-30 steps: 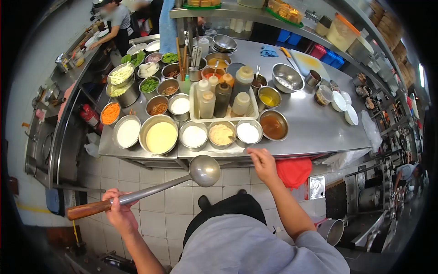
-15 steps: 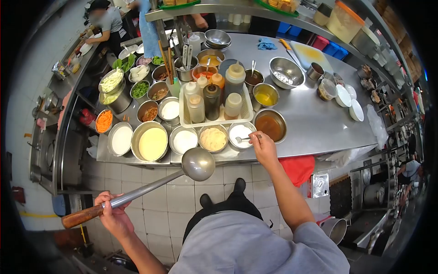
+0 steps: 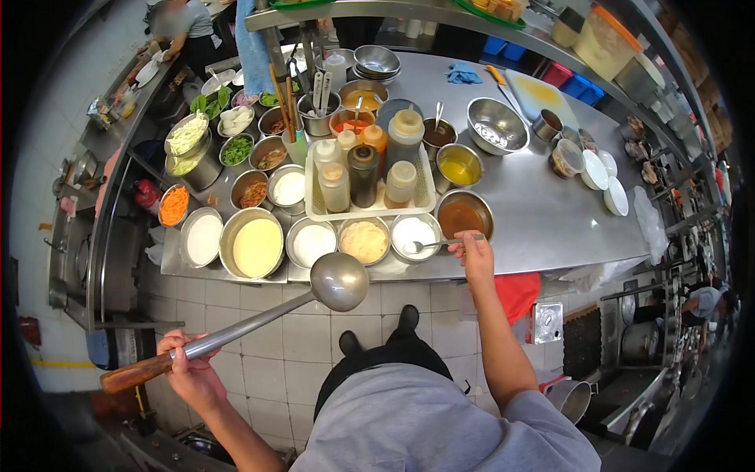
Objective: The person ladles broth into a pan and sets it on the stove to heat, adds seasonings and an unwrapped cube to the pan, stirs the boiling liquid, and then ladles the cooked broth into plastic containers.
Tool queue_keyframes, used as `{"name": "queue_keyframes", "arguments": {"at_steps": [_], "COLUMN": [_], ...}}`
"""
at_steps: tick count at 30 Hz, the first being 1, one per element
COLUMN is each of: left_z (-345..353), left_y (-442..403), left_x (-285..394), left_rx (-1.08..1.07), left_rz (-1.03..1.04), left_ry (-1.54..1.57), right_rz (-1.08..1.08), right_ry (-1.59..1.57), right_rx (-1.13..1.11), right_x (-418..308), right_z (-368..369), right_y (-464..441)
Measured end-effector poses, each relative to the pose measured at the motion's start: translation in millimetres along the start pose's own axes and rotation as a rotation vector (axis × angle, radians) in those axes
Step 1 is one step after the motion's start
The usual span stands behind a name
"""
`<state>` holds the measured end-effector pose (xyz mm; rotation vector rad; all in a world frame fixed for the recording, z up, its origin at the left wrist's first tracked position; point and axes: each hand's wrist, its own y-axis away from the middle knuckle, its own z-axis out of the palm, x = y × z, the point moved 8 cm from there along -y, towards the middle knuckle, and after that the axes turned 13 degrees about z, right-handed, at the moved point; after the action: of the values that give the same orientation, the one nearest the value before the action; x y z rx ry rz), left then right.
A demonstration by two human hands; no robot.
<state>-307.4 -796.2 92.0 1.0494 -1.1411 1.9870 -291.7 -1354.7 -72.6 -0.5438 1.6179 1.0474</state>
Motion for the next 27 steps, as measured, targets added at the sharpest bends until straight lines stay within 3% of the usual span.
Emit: {"name": "queue_keyframes", "arguments": {"at_steps": [10, 27], "left_z": [5.0, -0.2], "left_y": [-7.4, -11.0], "left_x": [-3.9, -6.1], "left_rx": [-0.057, -0.047], "left_rz": [0.014, -0.002], "left_ry": [0.032, 0.034], "right_rz": [-0.085, -0.032], "right_ry": [0.003, 0.016], "right_rx": [0.092, 0.142], "right_x": [-11.2, -9.9], "right_z": [-30.5, -34.7], "right_y": [10.6, 12.7]}}
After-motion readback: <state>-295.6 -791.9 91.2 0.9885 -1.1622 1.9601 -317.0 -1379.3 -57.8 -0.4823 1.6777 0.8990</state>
